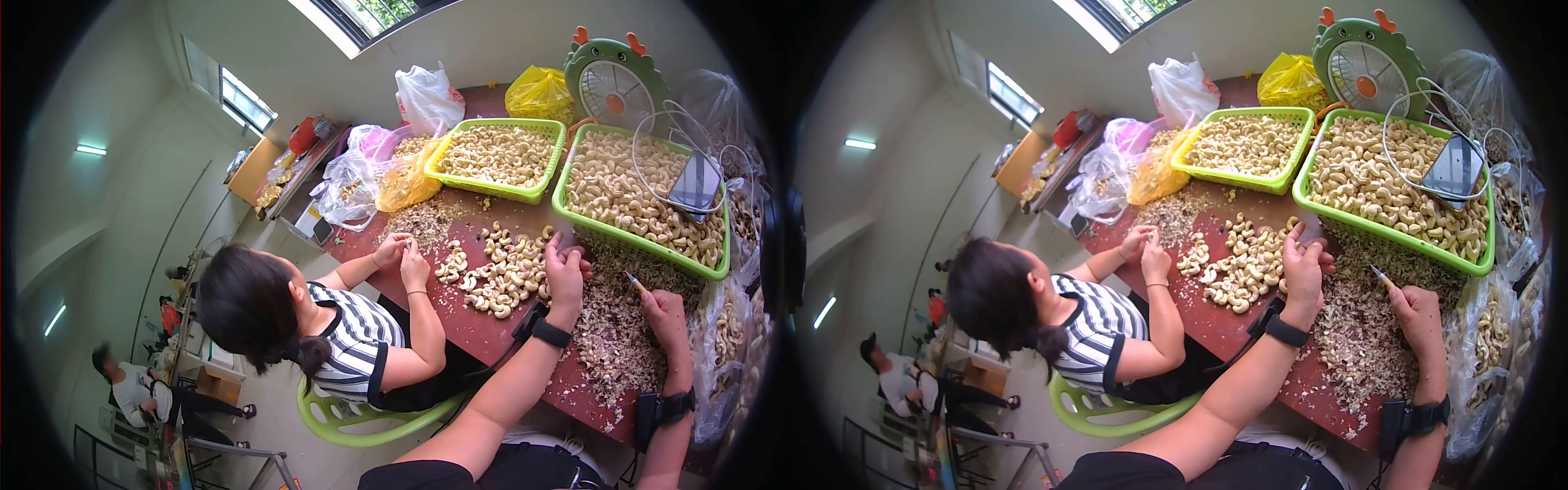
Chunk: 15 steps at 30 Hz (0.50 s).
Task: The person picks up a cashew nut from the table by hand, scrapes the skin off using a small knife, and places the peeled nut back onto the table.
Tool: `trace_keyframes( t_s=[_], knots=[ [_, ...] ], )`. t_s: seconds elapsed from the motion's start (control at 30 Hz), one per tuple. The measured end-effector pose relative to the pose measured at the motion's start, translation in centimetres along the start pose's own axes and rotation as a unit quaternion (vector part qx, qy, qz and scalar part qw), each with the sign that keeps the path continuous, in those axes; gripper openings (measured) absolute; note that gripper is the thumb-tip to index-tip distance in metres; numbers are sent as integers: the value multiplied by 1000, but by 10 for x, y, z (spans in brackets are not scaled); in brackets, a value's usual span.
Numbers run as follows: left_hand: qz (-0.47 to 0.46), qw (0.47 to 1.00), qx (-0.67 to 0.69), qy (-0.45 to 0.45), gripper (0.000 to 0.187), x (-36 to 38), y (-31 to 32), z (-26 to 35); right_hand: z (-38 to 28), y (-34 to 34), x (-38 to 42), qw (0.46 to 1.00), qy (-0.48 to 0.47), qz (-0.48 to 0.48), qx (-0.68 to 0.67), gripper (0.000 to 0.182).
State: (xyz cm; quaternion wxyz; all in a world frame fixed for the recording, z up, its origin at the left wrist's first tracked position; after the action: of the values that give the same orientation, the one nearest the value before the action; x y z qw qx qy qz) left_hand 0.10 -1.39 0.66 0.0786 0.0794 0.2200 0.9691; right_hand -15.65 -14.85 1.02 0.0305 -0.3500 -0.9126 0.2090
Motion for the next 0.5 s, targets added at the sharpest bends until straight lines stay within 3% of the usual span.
trace_keyframes(
  t_s=[0.5],
  knots=[
    [1, 1000, -3, 11, 45, 0, -1, -1, 4, 0, -2, 1000, -12, 1, 11, 38]
  ],
)
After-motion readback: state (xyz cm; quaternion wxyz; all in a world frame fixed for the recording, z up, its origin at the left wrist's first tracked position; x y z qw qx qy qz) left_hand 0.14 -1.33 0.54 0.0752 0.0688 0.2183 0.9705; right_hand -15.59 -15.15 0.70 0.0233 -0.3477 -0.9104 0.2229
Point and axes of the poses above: each hand's wrist, its own x-axis away from the middle knuckle, its own y-axis out of the palm, z = x × y, the point moved 4 cm from there along -x, towards the middle knuckle, and after that the axes turned 8 degrees about z, right-handed, at the moved point
